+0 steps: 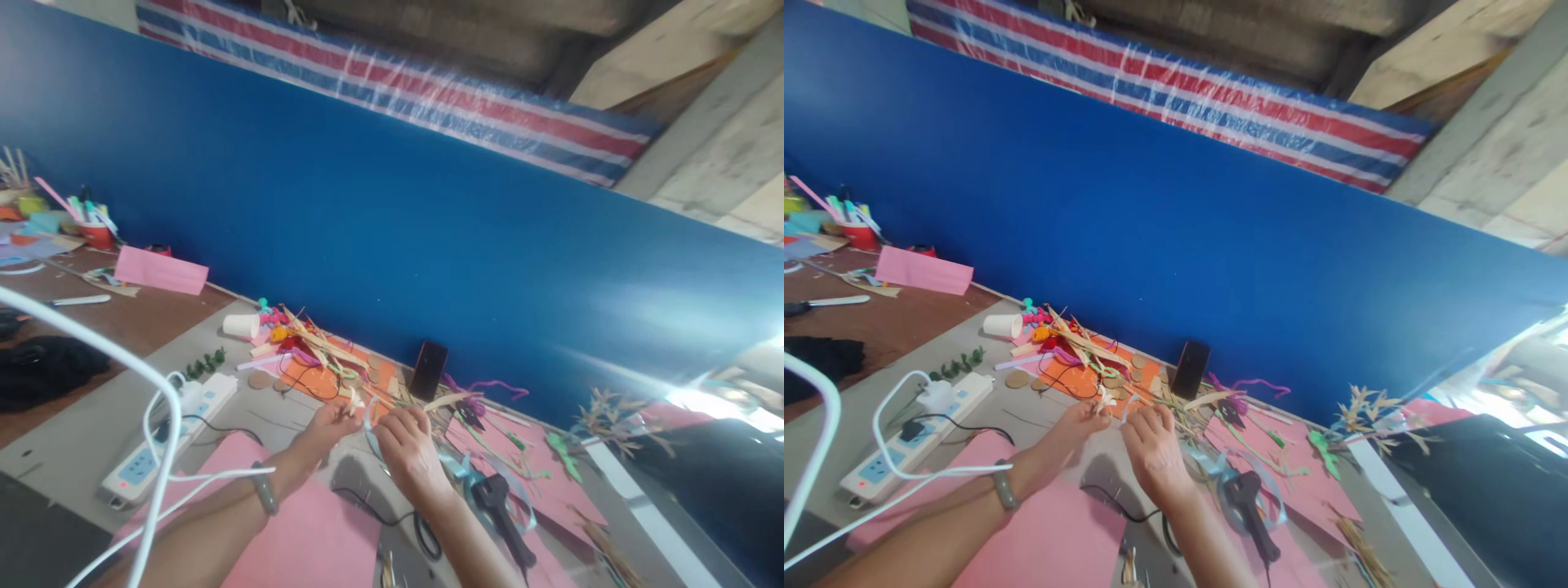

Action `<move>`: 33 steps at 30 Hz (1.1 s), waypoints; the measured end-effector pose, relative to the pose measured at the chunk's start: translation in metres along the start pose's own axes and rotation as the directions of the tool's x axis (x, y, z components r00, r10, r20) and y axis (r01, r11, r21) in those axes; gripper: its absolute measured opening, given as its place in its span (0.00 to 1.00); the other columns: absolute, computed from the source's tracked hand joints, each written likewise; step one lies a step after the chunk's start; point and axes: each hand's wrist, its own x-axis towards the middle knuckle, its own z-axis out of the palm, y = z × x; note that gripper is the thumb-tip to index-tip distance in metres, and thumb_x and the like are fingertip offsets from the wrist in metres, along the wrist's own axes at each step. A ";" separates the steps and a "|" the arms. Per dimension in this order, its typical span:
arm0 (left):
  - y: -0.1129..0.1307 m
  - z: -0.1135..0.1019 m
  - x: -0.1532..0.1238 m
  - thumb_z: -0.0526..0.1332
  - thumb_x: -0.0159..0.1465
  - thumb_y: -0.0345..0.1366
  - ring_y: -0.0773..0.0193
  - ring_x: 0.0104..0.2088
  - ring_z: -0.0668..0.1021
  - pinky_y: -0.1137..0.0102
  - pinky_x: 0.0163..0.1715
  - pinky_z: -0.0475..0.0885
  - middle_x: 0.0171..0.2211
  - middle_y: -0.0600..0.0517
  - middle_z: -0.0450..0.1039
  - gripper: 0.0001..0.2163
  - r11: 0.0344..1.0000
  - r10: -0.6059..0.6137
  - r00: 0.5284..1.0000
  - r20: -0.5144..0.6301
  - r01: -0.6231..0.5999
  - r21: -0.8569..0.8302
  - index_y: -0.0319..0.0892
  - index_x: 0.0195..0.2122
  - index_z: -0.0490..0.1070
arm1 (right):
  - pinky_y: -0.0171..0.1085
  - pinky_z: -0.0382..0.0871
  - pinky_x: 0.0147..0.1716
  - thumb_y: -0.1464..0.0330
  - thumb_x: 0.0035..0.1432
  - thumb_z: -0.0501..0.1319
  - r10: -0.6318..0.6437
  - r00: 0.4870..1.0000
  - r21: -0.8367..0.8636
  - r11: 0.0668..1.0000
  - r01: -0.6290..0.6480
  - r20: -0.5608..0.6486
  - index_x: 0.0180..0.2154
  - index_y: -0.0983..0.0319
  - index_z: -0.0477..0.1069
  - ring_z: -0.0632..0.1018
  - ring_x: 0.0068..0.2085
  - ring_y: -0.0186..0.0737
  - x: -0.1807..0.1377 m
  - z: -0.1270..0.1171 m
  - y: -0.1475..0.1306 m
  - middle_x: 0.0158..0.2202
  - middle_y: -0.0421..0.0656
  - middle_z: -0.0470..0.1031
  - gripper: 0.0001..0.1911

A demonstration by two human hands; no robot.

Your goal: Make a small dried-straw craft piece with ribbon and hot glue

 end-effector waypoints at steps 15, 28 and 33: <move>0.012 0.009 -0.012 0.67 0.49 0.51 0.74 0.17 0.52 0.73 0.19 0.45 0.15 0.62 0.51 0.20 1.000 -0.015 1.000 -0.018 0.015 -0.020 0.40 0.22 0.64 | 0.53 0.59 0.53 0.70 0.59 0.60 0.290 0.943 0.168 0.950 -0.262 -0.166 0.61 0.61 0.55 0.66 0.57 0.53 -0.005 0.007 -0.014 0.56 0.54 0.68 0.31; -0.004 0.003 -0.003 0.68 0.51 0.45 0.75 0.17 0.48 0.73 0.19 0.45 0.16 0.64 0.45 0.17 0.976 -0.059 0.990 0.126 0.083 -0.200 0.40 0.23 0.63 | 0.36 0.67 0.34 0.61 0.54 0.65 0.710 0.690 0.817 0.312 -0.486 0.140 0.27 0.62 0.75 0.73 0.31 0.39 -0.002 0.040 -0.034 0.27 0.42 0.75 0.10; -0.005 0.002 -0.001 0.69 0.51 0.47 0.76 0.17 0.48 0.73 0.19 0.44 0.16 0.64 0.45 0.17 0.978 -0.049 0.989 0.138 0.076 -0.194 0.40 0.23 0.64 | 0.35 0.66 0.34 0.61 0.56 0.63 0.688 0.713 0.819 0.328 -0.470 0.134 0.26 0.62 0.74 0.72 0.30 0.38 -0.001 0.039 -0.032 0.26 0.40 0.74 0.12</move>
